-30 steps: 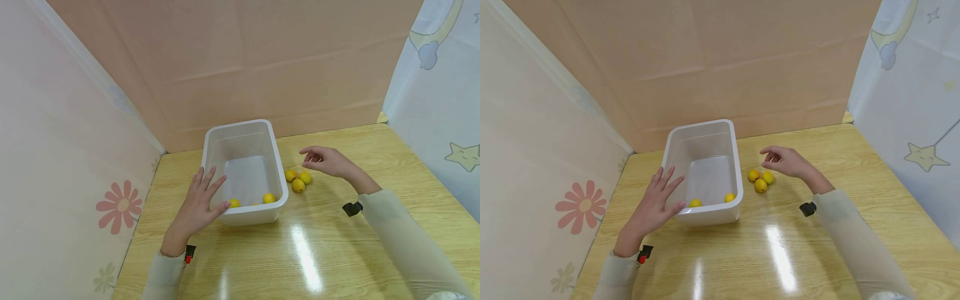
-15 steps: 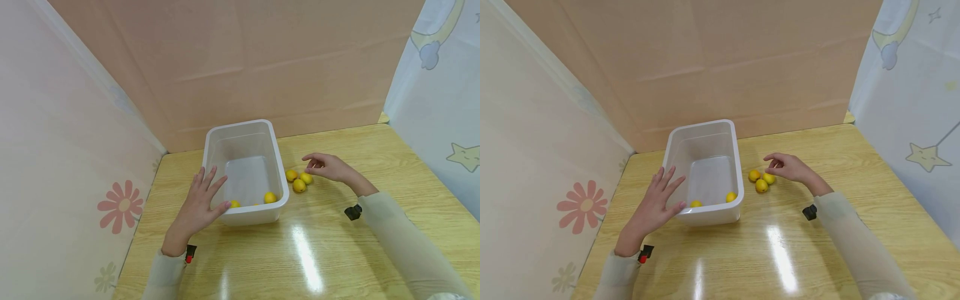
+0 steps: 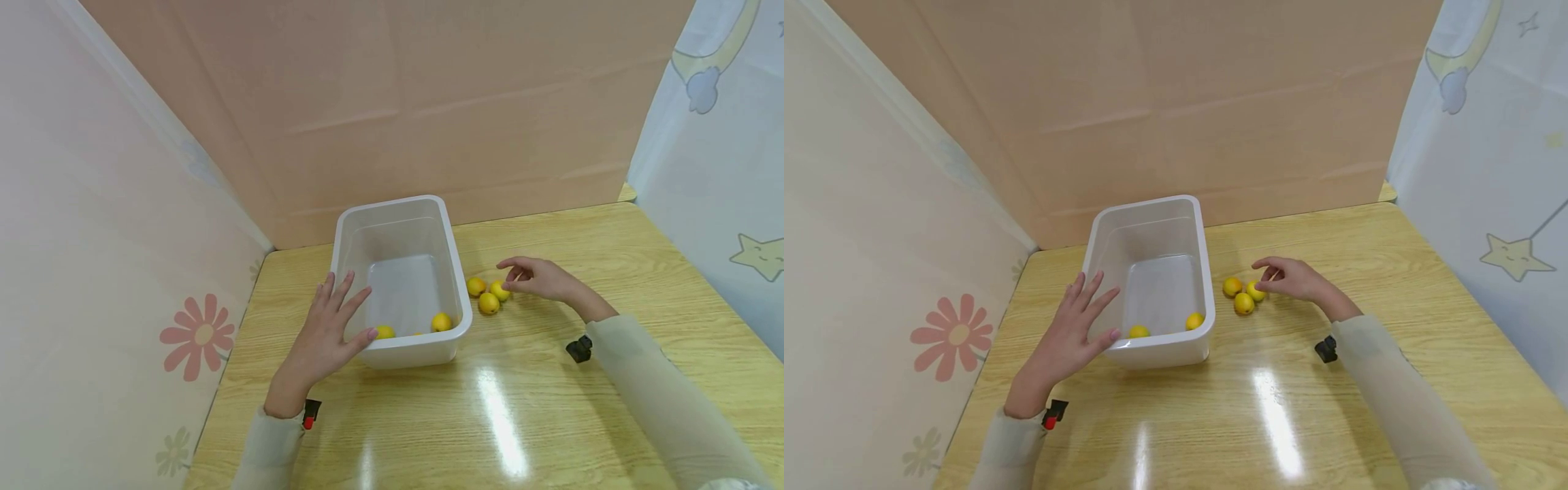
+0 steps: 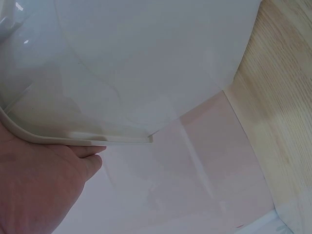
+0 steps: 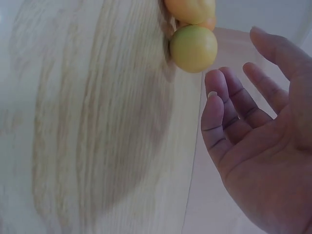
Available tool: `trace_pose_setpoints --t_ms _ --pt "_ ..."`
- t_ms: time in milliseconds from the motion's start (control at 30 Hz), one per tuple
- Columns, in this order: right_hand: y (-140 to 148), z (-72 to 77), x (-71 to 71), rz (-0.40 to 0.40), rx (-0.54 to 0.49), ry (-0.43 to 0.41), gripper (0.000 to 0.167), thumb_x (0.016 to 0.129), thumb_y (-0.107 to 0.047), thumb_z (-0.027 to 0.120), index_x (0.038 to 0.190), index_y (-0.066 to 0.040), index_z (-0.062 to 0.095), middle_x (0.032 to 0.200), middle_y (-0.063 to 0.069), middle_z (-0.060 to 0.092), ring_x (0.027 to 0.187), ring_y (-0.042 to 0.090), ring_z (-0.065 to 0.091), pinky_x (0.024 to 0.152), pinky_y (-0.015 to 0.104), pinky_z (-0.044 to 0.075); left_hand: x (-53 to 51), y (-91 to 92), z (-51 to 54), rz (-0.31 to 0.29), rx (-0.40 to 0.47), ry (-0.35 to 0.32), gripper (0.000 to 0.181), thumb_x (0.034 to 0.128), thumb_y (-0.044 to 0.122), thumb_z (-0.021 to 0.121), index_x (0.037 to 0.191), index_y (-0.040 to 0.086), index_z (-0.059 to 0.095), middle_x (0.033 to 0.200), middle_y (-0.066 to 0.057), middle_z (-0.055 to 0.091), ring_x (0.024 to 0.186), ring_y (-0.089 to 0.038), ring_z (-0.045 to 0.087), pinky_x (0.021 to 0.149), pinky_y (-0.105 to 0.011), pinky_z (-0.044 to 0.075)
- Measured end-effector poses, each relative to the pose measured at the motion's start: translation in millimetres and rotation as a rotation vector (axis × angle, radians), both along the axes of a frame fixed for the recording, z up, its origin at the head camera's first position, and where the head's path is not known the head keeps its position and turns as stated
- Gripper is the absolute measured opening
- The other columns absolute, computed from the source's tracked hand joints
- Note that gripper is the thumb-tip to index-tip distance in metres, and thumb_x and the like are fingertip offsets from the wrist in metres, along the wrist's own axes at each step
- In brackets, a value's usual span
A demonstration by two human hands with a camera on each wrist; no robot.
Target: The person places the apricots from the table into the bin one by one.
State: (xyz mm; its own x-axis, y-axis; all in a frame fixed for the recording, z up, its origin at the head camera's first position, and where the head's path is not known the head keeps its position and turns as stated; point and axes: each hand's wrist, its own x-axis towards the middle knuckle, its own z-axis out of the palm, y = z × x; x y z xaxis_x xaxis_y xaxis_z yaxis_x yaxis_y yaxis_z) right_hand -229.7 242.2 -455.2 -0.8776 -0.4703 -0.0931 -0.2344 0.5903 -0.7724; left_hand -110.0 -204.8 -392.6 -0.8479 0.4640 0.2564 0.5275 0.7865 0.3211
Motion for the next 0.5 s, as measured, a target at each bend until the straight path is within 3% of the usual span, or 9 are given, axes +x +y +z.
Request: trace_pose_setpoints --t_ms 500 --pt "7 -16.7 -6.3 0.009 0.038 -0.050 0.058 0.096 -0.030 0.072 0.143 -0.003 0.052 0.107 0.010 0.065 0.097 0.025 0.062 0.082 0.035 0.052 -1.3 -0.3 -1.2 0.003 -0.005 0.004 0.072 0.0986 0.061 0.050 0.156 0.019 0.042 0.169 -0.010 0.015 0.154 -0.045 0.000 0.121 -0.066 0.006"
